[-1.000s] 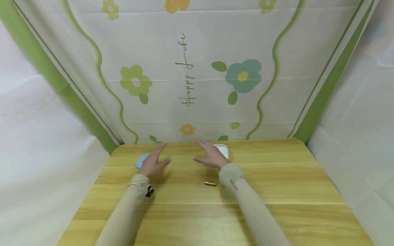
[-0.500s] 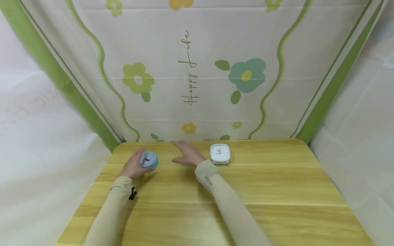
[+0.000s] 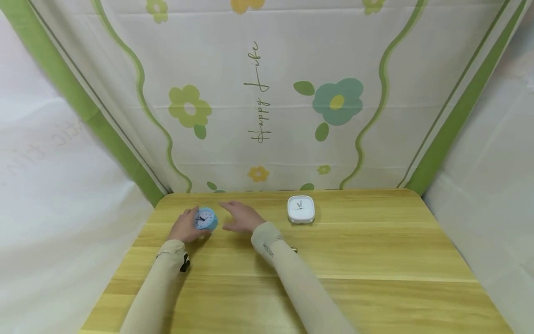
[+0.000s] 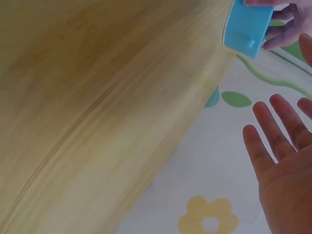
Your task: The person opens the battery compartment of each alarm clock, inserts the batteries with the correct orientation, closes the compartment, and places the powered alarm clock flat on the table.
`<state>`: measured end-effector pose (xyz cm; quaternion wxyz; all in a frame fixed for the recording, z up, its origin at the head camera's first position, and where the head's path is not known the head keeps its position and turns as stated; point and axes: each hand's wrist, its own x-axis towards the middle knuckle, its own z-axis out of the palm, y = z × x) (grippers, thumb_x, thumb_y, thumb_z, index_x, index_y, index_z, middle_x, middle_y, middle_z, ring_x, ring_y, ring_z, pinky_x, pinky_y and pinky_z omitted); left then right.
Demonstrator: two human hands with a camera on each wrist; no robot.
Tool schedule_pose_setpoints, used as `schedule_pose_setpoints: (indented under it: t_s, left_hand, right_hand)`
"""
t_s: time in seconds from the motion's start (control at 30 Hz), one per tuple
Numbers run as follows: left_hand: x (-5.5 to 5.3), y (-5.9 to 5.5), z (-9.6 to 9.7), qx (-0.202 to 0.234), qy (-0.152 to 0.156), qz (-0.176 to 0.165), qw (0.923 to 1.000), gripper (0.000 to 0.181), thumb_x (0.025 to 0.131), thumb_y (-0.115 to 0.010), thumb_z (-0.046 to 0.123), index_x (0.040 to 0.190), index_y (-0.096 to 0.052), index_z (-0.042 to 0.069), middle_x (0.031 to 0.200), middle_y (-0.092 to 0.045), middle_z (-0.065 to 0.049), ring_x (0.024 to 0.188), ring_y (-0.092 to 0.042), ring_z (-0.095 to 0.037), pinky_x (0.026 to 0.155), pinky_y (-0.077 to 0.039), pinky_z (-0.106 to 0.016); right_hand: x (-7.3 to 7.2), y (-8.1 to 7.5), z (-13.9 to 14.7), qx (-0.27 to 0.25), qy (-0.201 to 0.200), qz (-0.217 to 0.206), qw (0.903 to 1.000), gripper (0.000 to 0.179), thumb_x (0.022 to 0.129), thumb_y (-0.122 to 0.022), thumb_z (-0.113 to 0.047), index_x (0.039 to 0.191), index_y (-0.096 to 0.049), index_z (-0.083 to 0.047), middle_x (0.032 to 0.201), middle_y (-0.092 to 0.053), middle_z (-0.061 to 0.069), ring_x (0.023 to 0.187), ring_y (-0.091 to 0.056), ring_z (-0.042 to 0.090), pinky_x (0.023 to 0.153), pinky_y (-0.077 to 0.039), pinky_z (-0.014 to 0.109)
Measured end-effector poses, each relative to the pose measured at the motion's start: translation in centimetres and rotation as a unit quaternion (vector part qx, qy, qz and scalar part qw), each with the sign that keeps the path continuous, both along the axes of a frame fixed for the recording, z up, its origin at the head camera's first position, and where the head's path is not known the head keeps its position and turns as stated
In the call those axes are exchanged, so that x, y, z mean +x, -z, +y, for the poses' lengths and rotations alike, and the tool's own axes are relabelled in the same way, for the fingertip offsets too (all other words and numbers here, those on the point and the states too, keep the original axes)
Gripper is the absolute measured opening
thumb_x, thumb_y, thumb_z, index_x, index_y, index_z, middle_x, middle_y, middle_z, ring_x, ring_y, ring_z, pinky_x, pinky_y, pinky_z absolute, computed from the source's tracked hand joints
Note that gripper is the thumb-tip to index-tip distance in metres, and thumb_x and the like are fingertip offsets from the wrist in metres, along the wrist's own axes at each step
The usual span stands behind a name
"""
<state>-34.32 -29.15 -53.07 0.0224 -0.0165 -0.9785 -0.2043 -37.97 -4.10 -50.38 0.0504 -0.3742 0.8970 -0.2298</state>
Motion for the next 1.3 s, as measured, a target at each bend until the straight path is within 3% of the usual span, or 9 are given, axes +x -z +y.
schedule_pose_setpoints:
  t_s: [0.17,0.4,0.6,0.8,0.97,1.1,1.23,1.3]
  left_hand:
    - [0.1,0.1,0.4,-0.002,0.004,0.006,1.0000,0.107,0.078,-0.089,0.040,0.156,-0.034,-0.007,0.145,-0.048,-0.033,0.124,-0.054,-0.049,0.104,-0.051,-0.063]
    - [1.4,-1.9,3.6,0.007,0.020,0.069,0.9974,0.101,0.073,-0.093,0.040,0.152,-0.045,-0.002,0.142,-0.054,-0.027,0.123,-0.056,-0.048,0.102,-0.053,-0.062]
    - [3.3,-4.3,7.5,0.000,0.066,0.162,0.9846,0.100,0.066,-0.097,0.034,0.149,-0.051,0.001,0.137,-0.060,-0.022,0.122,-0.058,-0.046,0.096,-0.057,-0.061]
    - [5.1,-5.8,10.7,0.019,0.107,0.214,0.9708,0.103,0.064,-0.099,0.030,0.150,-0.050,0.000,0.136,-0.060,-0.022,0.118,-0.059,-0.044,0.092,-0.060,-0.057]
    - [6.3,-5.9,12.3,0.009,0.132,0.252,0.9585,0.104,0.064,-0.099,0.030,0.150,-0.050,-0.001,0.136,-0.060,-0.023,0.116,-0.059,-0.042,0.089,-0.063,-0.052]
    - [6.9,-5.6,13.3,-0.002,0.153,0.273,0.9498,0.106,0.065,-0.099,0.030,0.151,-0.047,-0.001,0.137,-0.060,-0.023,0.120,-0.059,-0.040,0.092,-0.063,-0.049]
    - [7.1,-5.1,14.1,-0.016,0.168,0.285,0.9436,0.108,0.065,-0.099,0.031,0.154,-0.045,0.001,0.140,-0.059,-0.021,0.121,-0.059,-0.036,0.087,-0.065,-0.046]
    - [7.2,-4.7,14.5,-0.025,0.176,0.286,0.9417,0.109,0.066,-0.099,0.035,0.155,-0.044,0.003,0.142,-0.058,-0.019,0.123,-0.059,-0.035,0.086,-0.065,-0.045]
  right_hand:
    - [0.1,-0.1,1.2,-0.008,0.009,-0.005,0.9999,0.079,0.097,-0.075,-0.034,0.163,-0.034,-0.022,0.162,-0.044,0.008,0.146,-0.046,0.029,0.121,-0.043,0.049]
    - [0.1,-1.0,3.5,-0.056,0.029,-0.017,0.9978,0.074,0.099,-0.072,-0.036,0.162,-0.037,-0.021,0.159,-0.049,0.005,0.144,-0.048,0.028,0.120,-0.043,0.049]
    - [1.7,-2.8,5.6,-0.105,0.042,-0.034,0.9930,0.069,0.102,-0.066,-0.042,0.161,-0.038,-0.018,0.156,-0.051,0.009,0.133,-0.059,0.029,0.110,-0.053,0.048]
    - [3.3,-4.0,7.8,-0.145,0.050,-0.071,0.9856,0.066,0.106,-0.058,-0.044,0.162,-0.036,-0.017,0.148,-0.058,0.013,0.120,-0.067,0.030,0.100,-0.059,0.042]
    - [4.6,-4.2,9.4,-0.166,0.062,-0.106,0.9785,0.065,0.105,-0.061,-0.044,0.161,-0.039,-0.018,0.128,-0.069,0.007,0.102,-0.071,0.018,0.087,-0.062,0.036]
    - [5.6,-4.4,10.7,-0.206,0.060,-0.150,0.9652,0.065,0.104,-0.064,-0.039,0.159,-0.041,-0.014,0.120,-0.070,0.009,0.088,-0.073,0.015,0.077,-0.064,0.032]
    - [6.3,-4.3,11.9,-0.236,0.054,-0.179,0.9537,0.062,0.104,-0.065,-0.033,0.158,-0.043,-0.010,0.118,-0.068,0.014,0.082,-0.074,0.017,0.076,-0.065,0.031]
    - [6.7,-4.1,12.5,-0.237,0.056,-0.183,0.9526,0.061,0.104,-0.065,-0.031,0.157,-0.044,-0.010,0.116,-0.069,0.015,0.082,-0.075,0.016,0.076,-0.065,0.031]
